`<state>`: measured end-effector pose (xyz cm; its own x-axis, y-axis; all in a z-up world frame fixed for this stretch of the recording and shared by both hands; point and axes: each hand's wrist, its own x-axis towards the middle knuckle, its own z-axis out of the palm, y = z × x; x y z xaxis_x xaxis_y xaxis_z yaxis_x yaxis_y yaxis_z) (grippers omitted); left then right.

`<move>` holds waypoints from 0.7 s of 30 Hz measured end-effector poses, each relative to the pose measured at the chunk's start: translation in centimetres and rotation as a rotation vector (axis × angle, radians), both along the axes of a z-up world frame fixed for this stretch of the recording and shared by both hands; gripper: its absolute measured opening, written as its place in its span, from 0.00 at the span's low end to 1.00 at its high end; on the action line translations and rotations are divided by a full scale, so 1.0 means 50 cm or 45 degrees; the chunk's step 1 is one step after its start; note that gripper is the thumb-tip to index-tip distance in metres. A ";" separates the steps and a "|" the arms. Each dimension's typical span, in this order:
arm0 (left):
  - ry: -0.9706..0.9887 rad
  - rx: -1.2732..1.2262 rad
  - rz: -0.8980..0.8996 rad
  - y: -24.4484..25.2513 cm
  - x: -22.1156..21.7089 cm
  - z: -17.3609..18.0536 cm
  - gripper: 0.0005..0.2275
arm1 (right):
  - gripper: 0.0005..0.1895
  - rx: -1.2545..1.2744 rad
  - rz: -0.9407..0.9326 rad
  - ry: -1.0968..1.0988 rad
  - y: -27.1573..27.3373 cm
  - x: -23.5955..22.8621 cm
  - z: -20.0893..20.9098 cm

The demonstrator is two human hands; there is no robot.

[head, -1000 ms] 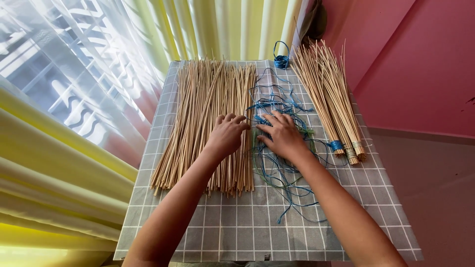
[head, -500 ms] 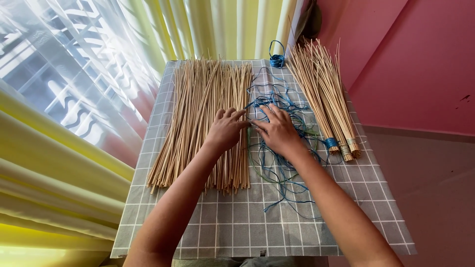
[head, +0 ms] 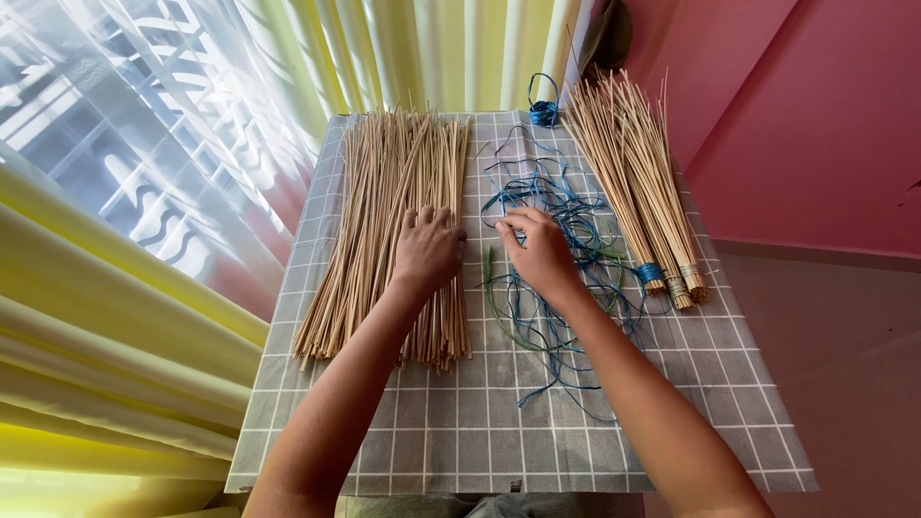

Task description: Gathering and bundling thin wooden sticks on a table and securing them with blue string.

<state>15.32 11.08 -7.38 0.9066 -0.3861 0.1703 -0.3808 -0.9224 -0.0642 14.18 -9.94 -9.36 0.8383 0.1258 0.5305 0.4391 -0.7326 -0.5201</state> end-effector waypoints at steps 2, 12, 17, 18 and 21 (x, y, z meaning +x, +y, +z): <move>0.022 -0.012 0.019 -0.006 -0.013 0.016 0.13 | 0.12 0.092 0.000 0.069 0.025 -0.027 0.032; 0.104 0.023 0.241 -0.006 -0.033 0.021 0.14 | 0.15 0.318 0.034 0.699 0.091 -0.073 0.078; 0.092 -0.124 0.241 0.016 -0.023 -0.002 0.14 | 0.17 0.622 0.111 0.828 0.112 -0.062 0.072; 0.068 -0.163 0.226 0.023 -0.018 -0.013 0.15 | 0.19 0.783 0.178 0.907 0.119 -0.063 0.073; 0.055 -0.253 0.190 0.030 -0.030 0.003 0.13 | 0.19 0.898 0.224 0.925 0.126 -0.060 0.053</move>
<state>13.83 12.60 -7.24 0.9592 -0.2101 0.1894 -0.2378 -0.9615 0.1376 11.20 -3.65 -6.71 0.9863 0.1341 -0.0965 -0.0815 -0.1132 -0.9902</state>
